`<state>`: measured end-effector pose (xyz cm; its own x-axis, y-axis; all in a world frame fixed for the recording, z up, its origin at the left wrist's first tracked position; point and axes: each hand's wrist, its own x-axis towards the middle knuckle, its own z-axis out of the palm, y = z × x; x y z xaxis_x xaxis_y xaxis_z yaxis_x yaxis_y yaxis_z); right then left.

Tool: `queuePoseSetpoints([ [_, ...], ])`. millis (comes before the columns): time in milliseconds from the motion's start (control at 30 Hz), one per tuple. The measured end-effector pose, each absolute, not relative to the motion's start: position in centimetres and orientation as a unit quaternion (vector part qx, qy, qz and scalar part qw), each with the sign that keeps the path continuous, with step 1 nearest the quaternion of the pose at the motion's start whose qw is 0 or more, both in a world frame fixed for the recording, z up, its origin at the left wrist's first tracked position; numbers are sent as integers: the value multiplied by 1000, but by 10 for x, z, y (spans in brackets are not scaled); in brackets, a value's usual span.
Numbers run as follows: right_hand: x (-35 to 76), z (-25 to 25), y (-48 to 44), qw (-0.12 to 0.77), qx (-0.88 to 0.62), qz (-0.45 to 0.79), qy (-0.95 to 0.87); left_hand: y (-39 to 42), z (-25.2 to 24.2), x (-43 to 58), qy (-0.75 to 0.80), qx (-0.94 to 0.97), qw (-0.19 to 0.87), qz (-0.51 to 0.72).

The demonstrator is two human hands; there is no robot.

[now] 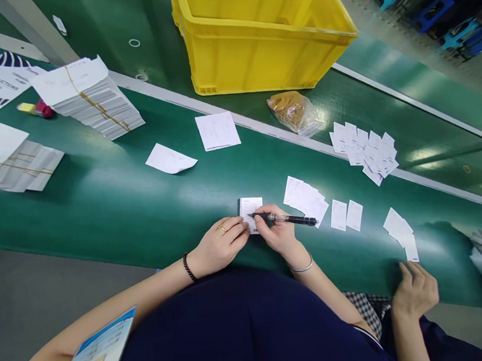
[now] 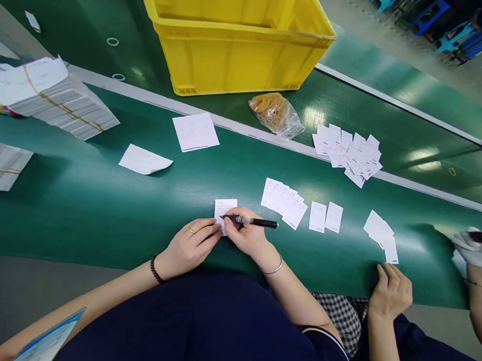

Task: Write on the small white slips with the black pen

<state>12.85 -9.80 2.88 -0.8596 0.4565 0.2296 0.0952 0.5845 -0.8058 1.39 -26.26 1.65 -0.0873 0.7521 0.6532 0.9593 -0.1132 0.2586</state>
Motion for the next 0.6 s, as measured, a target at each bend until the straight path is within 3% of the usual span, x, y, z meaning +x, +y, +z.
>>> queuePoseSetpoints([
  [600,127,25,-101,195,-132,357,-904,-264,12,14,-649,-663,141,-345],
])
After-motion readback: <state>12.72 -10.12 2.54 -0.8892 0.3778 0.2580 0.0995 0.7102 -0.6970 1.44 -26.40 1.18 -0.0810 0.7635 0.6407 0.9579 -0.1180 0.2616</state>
